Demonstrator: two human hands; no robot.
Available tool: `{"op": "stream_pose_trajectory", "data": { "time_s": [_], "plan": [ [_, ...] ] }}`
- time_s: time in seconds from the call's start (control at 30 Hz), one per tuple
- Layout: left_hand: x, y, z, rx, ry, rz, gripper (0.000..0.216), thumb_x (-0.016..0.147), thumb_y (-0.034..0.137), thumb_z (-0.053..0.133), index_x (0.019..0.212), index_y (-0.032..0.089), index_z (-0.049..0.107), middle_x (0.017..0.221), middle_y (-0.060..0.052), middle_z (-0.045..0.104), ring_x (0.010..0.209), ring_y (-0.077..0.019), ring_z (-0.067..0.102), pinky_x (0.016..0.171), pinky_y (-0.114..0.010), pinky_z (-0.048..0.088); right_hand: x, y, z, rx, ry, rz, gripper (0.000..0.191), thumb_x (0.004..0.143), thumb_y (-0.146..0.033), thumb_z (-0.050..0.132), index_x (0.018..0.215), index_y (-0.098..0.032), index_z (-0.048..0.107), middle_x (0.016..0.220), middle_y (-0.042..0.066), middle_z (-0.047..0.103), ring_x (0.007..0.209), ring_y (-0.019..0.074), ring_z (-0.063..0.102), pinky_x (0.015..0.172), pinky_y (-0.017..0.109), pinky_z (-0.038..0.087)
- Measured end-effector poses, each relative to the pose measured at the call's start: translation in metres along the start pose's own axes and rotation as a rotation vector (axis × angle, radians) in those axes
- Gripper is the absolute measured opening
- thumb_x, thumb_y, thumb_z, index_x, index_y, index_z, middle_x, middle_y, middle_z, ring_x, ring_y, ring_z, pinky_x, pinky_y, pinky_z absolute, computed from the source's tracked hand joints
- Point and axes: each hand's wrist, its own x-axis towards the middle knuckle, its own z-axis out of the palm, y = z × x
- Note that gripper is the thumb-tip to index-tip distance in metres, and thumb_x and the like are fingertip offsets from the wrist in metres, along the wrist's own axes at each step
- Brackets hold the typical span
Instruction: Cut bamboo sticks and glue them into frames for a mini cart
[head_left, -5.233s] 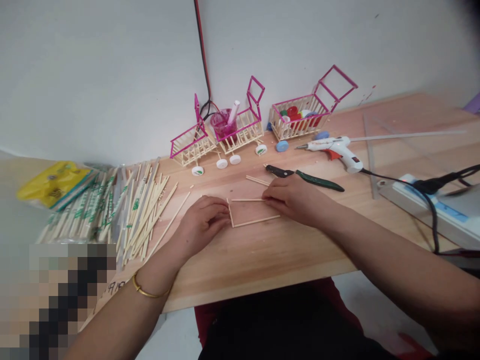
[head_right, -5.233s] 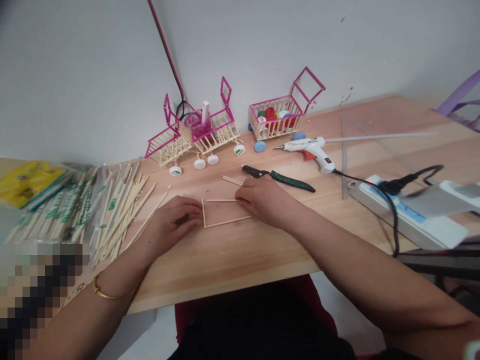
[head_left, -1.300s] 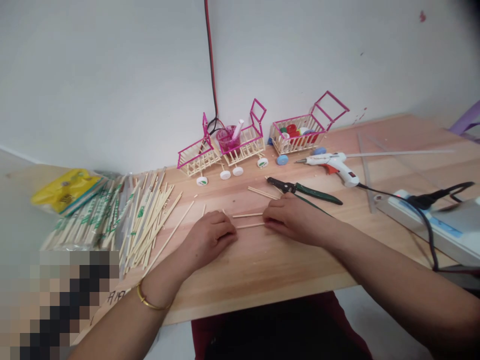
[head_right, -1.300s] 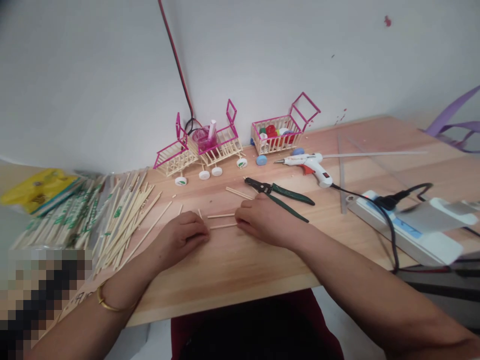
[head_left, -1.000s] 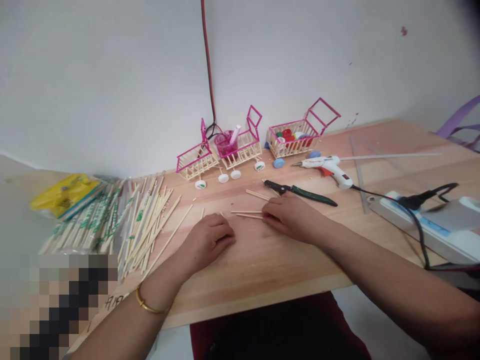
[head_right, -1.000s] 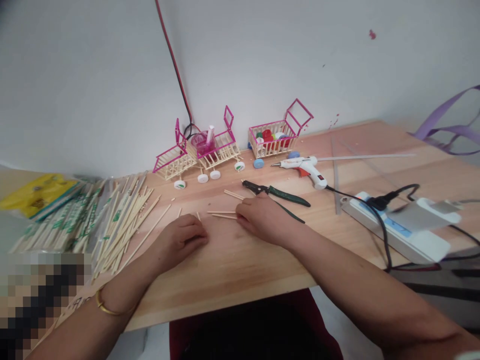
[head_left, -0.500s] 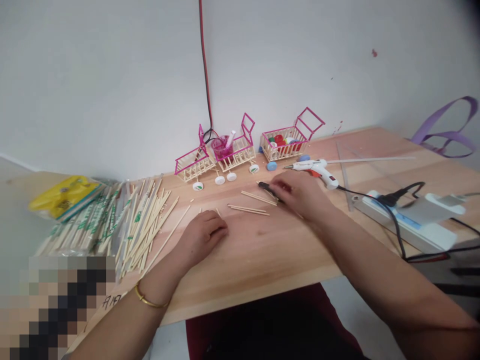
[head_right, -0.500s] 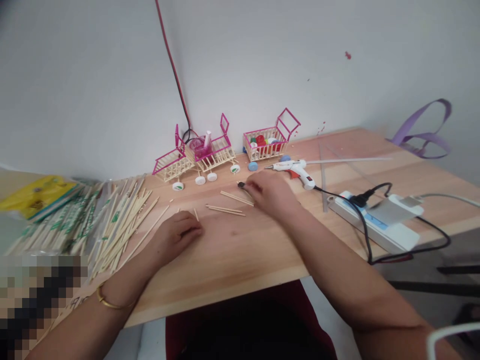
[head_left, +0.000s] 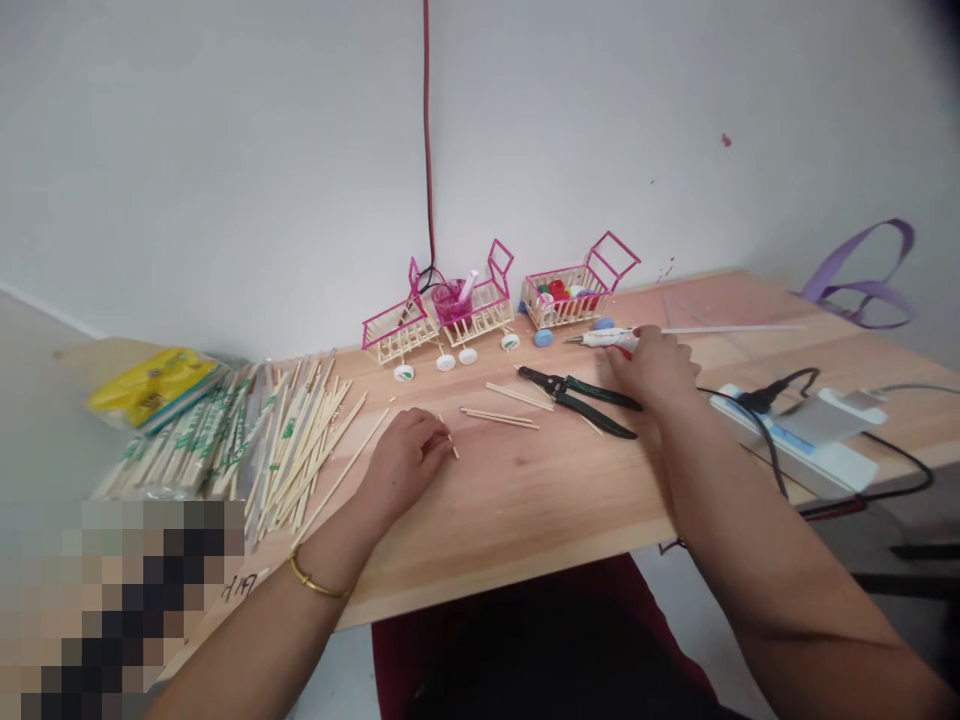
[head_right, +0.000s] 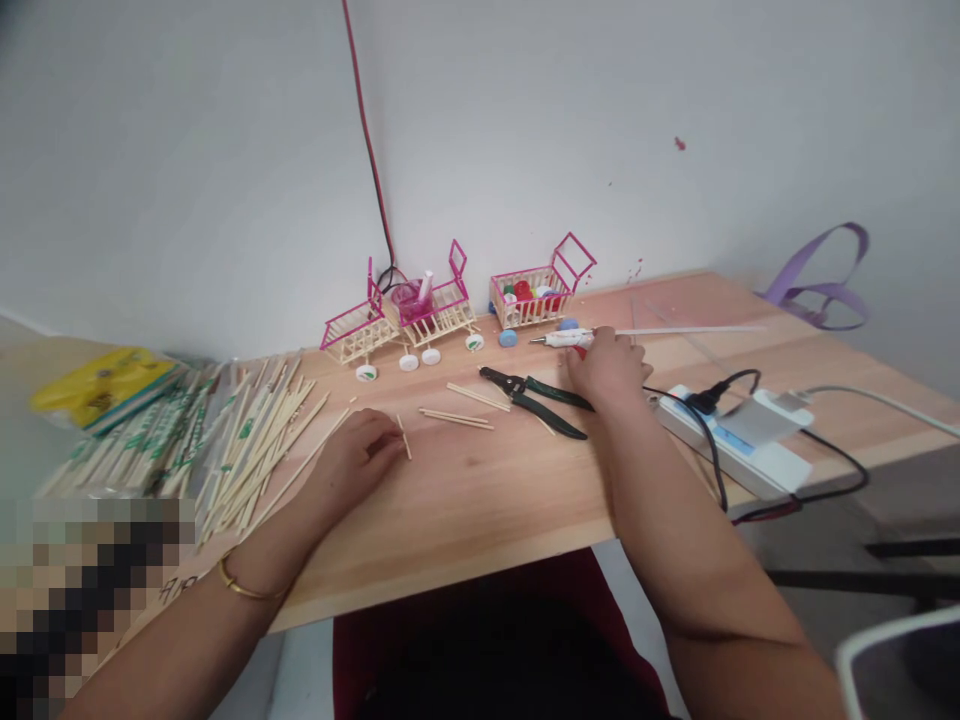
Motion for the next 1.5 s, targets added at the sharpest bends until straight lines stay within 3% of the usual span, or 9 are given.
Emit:
{"op": "stream_pose_trajectory", "data": {
  "time_s": [0.2, 0.37, 0.6, 0.8, 0.9, 1.0, 1.13, 1.23, 1.5],
  "plan": [
    [-0.002, -0.01, 0.007, 0.086, 0.074, 0.059, 0.028, 0.081, 0.026, 0.066, 0.106, 0.014, 0.064, 0.116, -0.014, 0.061, 0.109, -0.0268, 0.055, 0.094, -0.046, 0.046, 0.008, 0.001, 0.007, 0.055, -0.057, 0.082, 0.049, 0.082, -0.043, 0.055, 0.12, -0.013, 0.05, 0.126, 0.023, 0.054, 0.117, 0.0386, 0.049, 0.089, 0.049, 0.042],
    [-0.002, -0.01, 0.007, 0.069, 0.019, 0.063, 0.029, 0.081, 0.031, 0.067, 0.106, 0.017, 0.065, 0.115, -0.013, 0.063, 0.11, -0.0271, 0.056, 0.095, -0.049, 0.045, 0.01, 0.004, 0.008, 0.14, -0.024, 0.085, 0.05, 0.079, -0.034, 0.056, 0.123, -0.016, 0.043, 0.121, 0.025, 0.054, 0.111, 0.0389, 0.051, 0.083, 0.049, 0.042],
    [-0.002, -0.008, 0.005, 0.066, -0.008, 0.051, 0.03, 0.079, 0.031, 0.068, 0.105, 0.016, 0.066, 0.115, -0.013, 0.064, 0.109, -0.0277, 0.057, 0.095, -0.05, 0.045, 0.005, 0.009, 0.0, 0.327, -0.013, -0.01, 0.05, 0.07, -0.041, 0.061, 0.109, -0.019, 0.04, 0.087, 0.016, 0.057, 0.077, 0.031, 0.054, 0.066, 0.042, 0.037],
    [-0.003, -0.008, 0.004, 0.059, -0.011, 0.045, 0.031, 0.079, 0.032, 0.068, 0.107, 0.017, 0.065, 0.116, -0.012, 0.064, 0.109, -0.0272, 0.057, 0.095, -0.048, 0.045, -0.008, -0.003, -0.016, 0.504, 0.072, -0.112, 0.041, 0.068, -0.043, 0.067, 0.089, -0.023, 0.038, 0.091, 0.01, 0.056, 0.078, 0.0224, 0.052, 0.068, 0.035, 0.039],
    [-0.003, -0.007, 0.003, 0.052, -0.017, 0.039, 0.034, 0.078, 0.031, 0.07, 0.108, 0.016, 0.064, 0.115, -0.012, 0.064, 0.108, -0.0264, 0.056, 0.095, -0.047, 0.045, -0.017, -0.011, -0.02, 0.776, 0.061, -0.194, 0.044, 0.062, -0.042, 0.075, 0.085, -0.023, 0.042, 0.09, 0.007, 0.058, 0.079, 0.0198, 0.055, 0.068, 0.031, 0.043],
    [-0.002, -0.006, 0.003, 0.042, -0.021, 0.029, 0.036, 0.078, 0.031, 0.071, 0.109, 0.014, 0.064, 0.115, -0.013, 0.065, 0.108, -0.0261, 0.056, 0.096, -0.046, 0.045, -0.025, -0.017, -0.017, 1.043, -0.108, -0.315, 0.046, 0.062, -0.04, 0.078, 0.092, -0.021, 0.049, 0.088, 0.005, 0.063, 0.078, 0.019, 0.06, 0.068, 0.03, 0.046],
    [0.0, -0.005, 0.004, 0.032, -0.03, 0.04, 0.034, 0.078, 0.033, 0.07, 0.107, 0.016, 0.064, 0.115, -0.012, 0.065, 0.108, -0.027, 0.055, 0.094, -0.049, 0.044, -0.036, -0.02, -0.014, 0.915, -0.356, -0.414, 0.039, 0.067, -0.044, 0.075, 0.093, -0.019, 0.06, 0.076, 0.002, 0.065, 0.066, 0.0179, 0.06, 0.058, 0.029, 0.046],
    [0.001, -0.004, 0.005, 0.019, -0.028, 0.066, 0.032, 0.079, 0.034, 0.07, 0.106, 0.018, 0.065, 0.115, -0.011, 0.065, 0.108, -0.0273, 0.056, 0.094, -0.05, 0.044, -0.046, -0.024, -0.017, 0.953, -0.563, -0.457, 0.036, 0.067, -0.044, 0.076, 0.088, -0.021, 0.059, 0.069, 0.0, 0.064, 0.058, 0.016, 0.057, 0.049, 0.027, 0.043],
    [0.001, -0.005, 0.001, -0.003, -0.033, 0.048, 0.032, 0.079, 0.031, 0.07, 0.109, 0.019, 0.063, 0.115, -0.011, 0.064, 0.109, -0.0261, 0.056, 0.094, -0.048, 0.045, -0.065, -0.035, -0.018, 1.007, -0.775, -0.481, 0.043, 0.063, -0.042, 0.077, 0.093, -0.021, 0.056, 0.079, 0.001, 0.067, 0.071, 0.0183, 0.064, 0.058, 0.029, 0.049]
  ]
}}
